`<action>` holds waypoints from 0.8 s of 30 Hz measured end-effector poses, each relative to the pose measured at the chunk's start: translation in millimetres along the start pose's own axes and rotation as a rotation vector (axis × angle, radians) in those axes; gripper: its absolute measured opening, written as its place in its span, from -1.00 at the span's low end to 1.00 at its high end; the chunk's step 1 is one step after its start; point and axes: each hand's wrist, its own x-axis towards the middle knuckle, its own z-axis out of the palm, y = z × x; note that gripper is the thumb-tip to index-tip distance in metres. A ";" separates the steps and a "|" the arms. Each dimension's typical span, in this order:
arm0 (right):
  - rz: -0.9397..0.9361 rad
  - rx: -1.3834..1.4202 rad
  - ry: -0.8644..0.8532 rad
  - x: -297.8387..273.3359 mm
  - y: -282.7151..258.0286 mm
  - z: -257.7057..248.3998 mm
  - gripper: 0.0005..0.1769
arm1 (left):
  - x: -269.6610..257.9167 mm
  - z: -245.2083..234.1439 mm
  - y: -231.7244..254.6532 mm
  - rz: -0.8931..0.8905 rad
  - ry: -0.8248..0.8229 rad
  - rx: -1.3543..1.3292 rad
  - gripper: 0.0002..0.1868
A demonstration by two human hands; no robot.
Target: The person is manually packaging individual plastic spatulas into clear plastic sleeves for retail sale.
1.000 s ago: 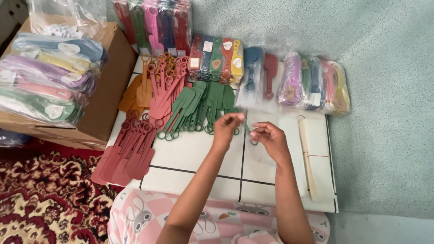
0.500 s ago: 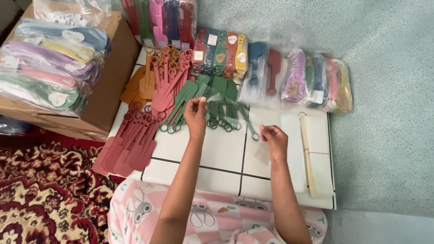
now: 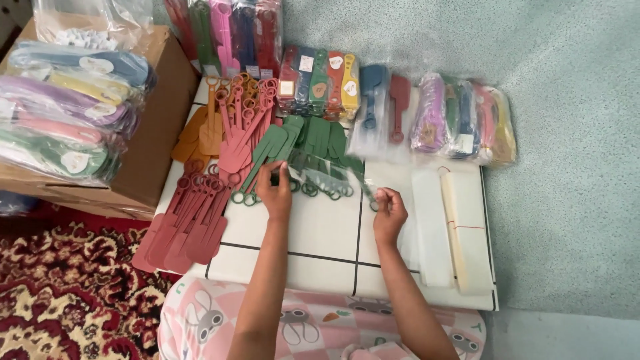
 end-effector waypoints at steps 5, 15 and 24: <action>0.046 0.033 0.031 1.4 -1.9 -0.3 -0.89 | 4.6 -4.2 2.1 -0.322 -0.132 -0.304 -0.85; -0.231 -0.037 0.052 -7.2 -20.2 -2.1 -0.88 | 11.0 -5.2 -36.7 -0.529 -0.193 -0.641 -0.96; -0.380 -0.077 0.050 -13.5 -16.1 -3.7 -0.80 | -3.2 1.8 -79.4 -0.667 -0.106 -0.735 -0.80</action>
